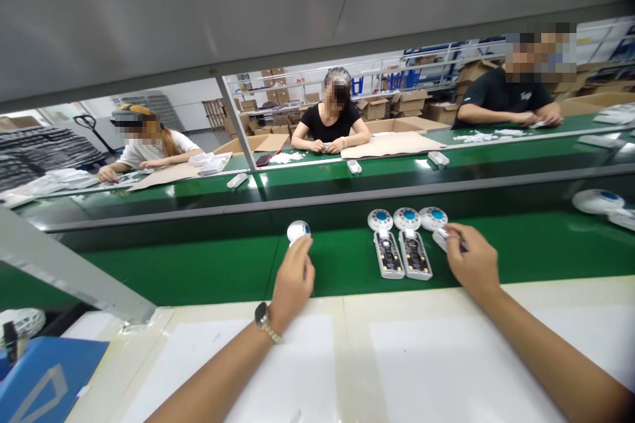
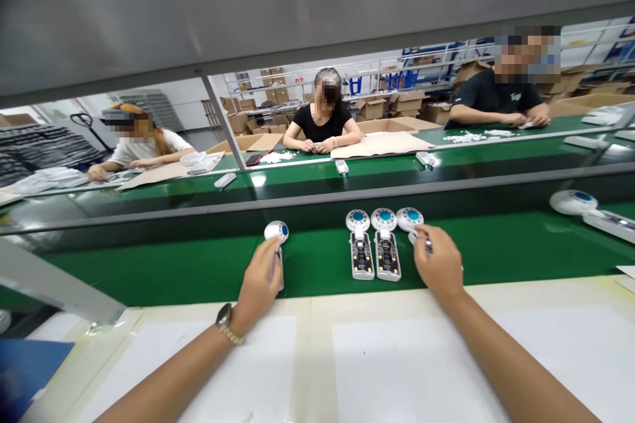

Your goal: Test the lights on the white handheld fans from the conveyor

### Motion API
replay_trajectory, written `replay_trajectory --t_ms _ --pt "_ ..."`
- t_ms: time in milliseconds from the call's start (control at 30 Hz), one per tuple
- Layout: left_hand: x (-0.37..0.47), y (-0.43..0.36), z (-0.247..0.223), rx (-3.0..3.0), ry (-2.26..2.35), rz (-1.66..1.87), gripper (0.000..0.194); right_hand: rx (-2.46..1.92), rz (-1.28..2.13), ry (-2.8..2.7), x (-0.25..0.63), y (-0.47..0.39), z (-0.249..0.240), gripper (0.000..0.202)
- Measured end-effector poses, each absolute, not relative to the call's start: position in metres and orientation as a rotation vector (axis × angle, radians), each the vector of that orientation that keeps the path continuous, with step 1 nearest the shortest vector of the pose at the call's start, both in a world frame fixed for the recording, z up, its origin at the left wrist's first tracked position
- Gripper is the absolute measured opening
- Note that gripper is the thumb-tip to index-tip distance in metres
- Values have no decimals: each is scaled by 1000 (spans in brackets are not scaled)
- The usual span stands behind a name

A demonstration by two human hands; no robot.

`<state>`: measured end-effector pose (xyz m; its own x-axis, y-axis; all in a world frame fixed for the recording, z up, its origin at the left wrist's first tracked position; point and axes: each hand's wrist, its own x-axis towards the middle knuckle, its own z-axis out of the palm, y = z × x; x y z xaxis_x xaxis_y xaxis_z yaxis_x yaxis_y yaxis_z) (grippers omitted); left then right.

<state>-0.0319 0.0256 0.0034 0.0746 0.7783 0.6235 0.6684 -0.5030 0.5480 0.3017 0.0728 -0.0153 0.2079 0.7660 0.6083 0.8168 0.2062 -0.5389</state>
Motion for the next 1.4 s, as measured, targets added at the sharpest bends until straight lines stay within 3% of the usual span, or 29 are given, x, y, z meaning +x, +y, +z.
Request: replay_trajectory --t_ms 67,233,433,733,1000,1400 --pt "-21 14 2 2553 1289 1207 37 -1741 -141 -1488 316 72 -12 34" --pt "-4 2 -2 2747 1171 834 34 -2091 201 -1545 336 81 -18 44" --pt "-7 7 -1 2479 1392 830 30 -2054 296 -1730 316 82 -22 55" --pt "-10 13 -3 2161 1534 919 26 -1871 560 -1529 286 67 -13 44" --pt "-13 17 -6 1903 1563 1037 29 -1208 1338 -930 251 44 -5 34" --pt "-19 23 -7 1891 1645 1058 19 -1183 1437 -947 247 39 -9 32"
